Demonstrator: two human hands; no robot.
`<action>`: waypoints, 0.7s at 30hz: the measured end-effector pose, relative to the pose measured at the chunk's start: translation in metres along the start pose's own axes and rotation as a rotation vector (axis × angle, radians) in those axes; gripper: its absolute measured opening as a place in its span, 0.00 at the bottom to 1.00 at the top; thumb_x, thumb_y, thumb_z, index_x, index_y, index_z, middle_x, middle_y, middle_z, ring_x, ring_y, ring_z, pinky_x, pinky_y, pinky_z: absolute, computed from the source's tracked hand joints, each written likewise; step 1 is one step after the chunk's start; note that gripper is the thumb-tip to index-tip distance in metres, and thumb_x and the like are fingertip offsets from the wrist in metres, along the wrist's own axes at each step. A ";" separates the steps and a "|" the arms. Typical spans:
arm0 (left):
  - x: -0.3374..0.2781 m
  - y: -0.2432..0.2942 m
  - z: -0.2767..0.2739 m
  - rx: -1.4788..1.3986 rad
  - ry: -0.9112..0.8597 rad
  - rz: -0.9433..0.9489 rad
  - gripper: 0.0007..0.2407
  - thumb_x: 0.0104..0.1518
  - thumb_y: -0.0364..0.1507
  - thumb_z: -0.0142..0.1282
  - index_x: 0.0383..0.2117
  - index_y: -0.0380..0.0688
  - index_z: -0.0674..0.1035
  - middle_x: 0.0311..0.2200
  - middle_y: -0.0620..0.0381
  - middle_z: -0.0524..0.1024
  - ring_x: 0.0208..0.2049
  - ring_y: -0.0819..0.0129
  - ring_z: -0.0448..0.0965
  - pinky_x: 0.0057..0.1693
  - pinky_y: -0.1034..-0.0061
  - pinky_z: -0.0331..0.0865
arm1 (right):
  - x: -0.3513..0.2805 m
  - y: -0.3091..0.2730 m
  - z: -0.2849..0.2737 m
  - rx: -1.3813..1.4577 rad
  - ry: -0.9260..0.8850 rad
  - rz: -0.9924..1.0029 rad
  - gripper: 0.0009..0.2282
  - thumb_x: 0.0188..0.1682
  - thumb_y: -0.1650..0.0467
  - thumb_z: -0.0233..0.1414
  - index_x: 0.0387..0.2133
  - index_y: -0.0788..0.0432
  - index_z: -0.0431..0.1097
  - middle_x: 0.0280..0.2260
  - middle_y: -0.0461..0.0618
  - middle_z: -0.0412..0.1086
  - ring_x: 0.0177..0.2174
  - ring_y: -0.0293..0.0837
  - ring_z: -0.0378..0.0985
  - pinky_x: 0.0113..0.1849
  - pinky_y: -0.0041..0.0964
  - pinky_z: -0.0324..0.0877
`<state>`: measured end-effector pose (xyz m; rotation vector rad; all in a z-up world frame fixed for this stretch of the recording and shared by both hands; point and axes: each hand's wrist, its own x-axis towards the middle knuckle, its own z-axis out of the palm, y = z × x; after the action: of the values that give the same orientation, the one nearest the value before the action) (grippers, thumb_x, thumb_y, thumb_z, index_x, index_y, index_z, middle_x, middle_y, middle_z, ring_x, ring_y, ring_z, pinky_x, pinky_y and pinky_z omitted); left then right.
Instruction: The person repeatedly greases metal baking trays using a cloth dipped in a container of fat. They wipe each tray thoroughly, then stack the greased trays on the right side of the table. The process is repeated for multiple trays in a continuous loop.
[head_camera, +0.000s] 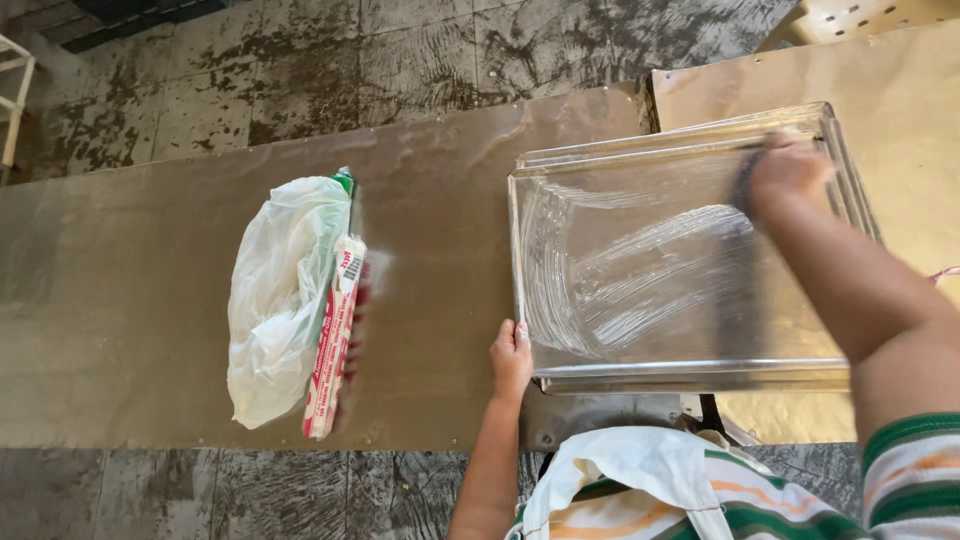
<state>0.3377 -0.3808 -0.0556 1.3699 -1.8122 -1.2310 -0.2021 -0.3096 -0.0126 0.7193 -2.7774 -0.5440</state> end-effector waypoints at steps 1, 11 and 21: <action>0.003 0.000 0.000 -0.011 -0.029 -0.014 0.14 0.66 0.35 0.51 0.26 0.39 0.70 0.16 0.51 0.64 0.19 0.66 0.61 0.29 0.68 0.62 | -0.015 -0.028 -0.012 0.309 -0.067 0.077 0.13 0.68 0.66 0.37 0.47 0.60 0.68 0.44 0.63 0.75 0.43 0.59 0.79 0.44 0.64 0.67; 0.007 -0.007 0.008 -0.175 -0.067 -0.042 0.15 0.66 0.36 0.52 0.25 0.38 0.72 0.16 0.53 0.64 0.20 0.71 0.61 0.30 0.68 0.62 | -0.234 -0.177 -0.167 0.617 -0.359 -0.649 0.14 0.55 0.62 0.45 0.47 0.59 0.60 0.37 0.61 0.76 0.39 0.59 0.81 0.39 0.53 0.75; 0.020 0.000 0.006 0.001 -0.097 0.018 0.15 0.65 0.37 0.52 0.27 0.37 0.72 0.18 0.45 0.67 0.20 0.56 0.63 0.31 0.63 0.65 | -0.035 0.047 -0.047 0.381 -0.261 0.005 0.24 0.58 0.56 0.42 0.58 0.62 0.63 0.48 0.66 0.76 0.46 0.62 0.80 0.46 0.55 0.72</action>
<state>0.3264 -0.3973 -0.0599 1.3117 -1.8866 -1.3082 -0.1778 -0.2678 0.0445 0.7616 -3.1708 -0.1078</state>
